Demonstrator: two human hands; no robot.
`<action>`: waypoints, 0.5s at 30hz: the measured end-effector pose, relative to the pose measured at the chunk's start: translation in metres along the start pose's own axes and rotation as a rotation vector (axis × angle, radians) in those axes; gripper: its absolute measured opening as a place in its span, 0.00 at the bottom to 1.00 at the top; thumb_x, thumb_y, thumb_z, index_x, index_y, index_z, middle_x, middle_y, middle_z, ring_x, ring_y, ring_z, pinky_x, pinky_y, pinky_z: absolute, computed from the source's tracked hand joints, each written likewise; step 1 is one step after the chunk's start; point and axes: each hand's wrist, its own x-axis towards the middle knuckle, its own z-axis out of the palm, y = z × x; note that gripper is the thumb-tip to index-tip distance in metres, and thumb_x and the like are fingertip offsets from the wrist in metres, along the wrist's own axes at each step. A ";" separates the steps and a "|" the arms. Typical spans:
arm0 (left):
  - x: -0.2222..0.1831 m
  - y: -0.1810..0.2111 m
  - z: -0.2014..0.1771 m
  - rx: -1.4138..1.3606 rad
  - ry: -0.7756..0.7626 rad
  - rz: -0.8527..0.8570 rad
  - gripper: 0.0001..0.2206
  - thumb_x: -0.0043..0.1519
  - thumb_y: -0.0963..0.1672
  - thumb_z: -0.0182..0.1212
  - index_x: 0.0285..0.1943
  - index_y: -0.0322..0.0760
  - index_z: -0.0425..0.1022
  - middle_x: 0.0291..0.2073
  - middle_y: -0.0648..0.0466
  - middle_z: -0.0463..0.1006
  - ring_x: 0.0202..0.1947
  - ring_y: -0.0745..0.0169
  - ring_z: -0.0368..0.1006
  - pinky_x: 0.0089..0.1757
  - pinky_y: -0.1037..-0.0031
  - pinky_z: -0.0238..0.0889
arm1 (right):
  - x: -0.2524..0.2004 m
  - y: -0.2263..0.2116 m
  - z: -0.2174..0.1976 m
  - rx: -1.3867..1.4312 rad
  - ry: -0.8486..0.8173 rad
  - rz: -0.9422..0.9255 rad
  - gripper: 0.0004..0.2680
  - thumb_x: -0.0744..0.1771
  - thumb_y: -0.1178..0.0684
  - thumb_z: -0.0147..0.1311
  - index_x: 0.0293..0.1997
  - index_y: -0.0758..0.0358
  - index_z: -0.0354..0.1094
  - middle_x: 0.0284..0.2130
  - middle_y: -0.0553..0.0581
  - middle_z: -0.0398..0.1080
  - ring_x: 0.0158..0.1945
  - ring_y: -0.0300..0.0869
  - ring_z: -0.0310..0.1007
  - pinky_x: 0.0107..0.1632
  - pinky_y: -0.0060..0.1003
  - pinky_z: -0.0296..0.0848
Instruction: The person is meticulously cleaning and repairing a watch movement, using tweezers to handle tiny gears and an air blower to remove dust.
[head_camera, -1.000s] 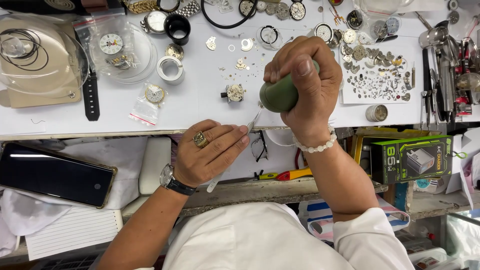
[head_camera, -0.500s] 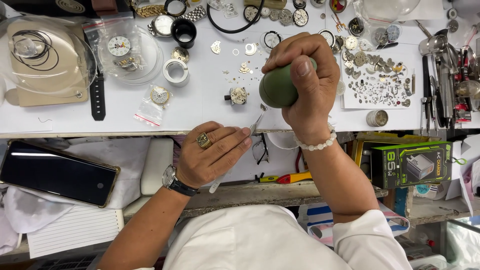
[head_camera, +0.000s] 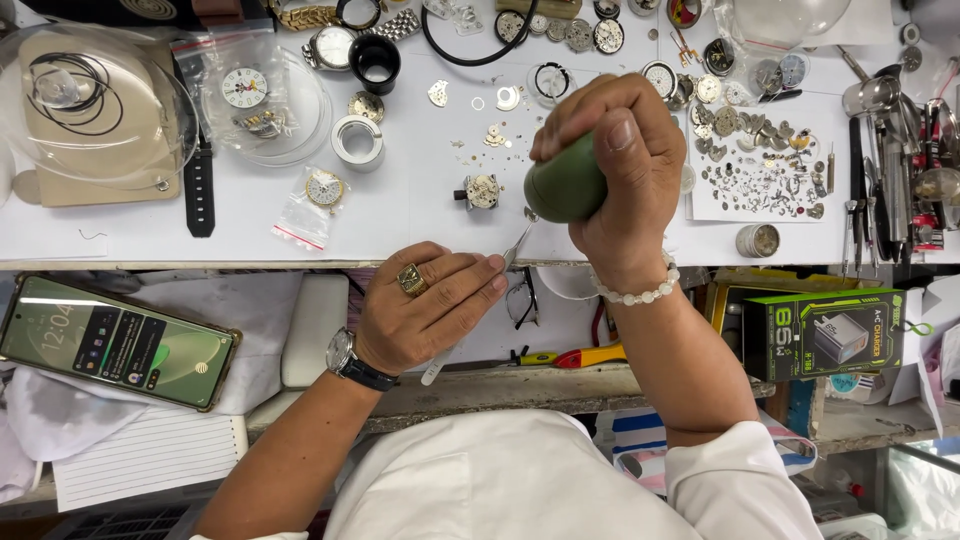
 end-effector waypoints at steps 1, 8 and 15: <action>-0.001 0.000 0.000 0.000 -0.008 0.000 0.06 0.64 0.35 0.69 0.47 0.34 0.79 0.46 0.49 0.83 0.38 0.61 0.82 0.42 0.68 0.72 | 0.001 0.000 0.001 -0.025 -0.007 -0.033 0.16 0.68 0.36 0.56 0.34 0.59 0.64 0.27 0.55 0.65 0.30 0.43 0.69 0.38 0.36 0.72; 0.002 -0.001 0.000 -0.029 0.009 0.000 0.06 0.63 0.35 0.70 0.46 0.32 0.79 0.46 0.48 0.83 0.38 0.60 0.82 0.39 0.68 0.71 | 0.002 0.001 -0.001 -0.036 0.008 -0.016 0.16 0.68 0.36 0.56 0.31 0.58 0.63 0.24 0.54 0.63 0.28 0.44 0.67 0.35 0.36 0.72; -0.001 0.000 0.000 0.010 -0.009 0.000 0.06 0.64 0.36 0.69 0.46 0.35 0.79 0.46 0.50 0.84 0.37 0.63 0.83 0.44 0.68 0.71 | 0.002 -0.002 0.001 -0.001 0.007 -0.026 0.16 0.68 0.38 0.56 0.28 0.58 0.61 0.22 0.53 0.60 0.27 0.39 0.62 0.33 0.35 0.71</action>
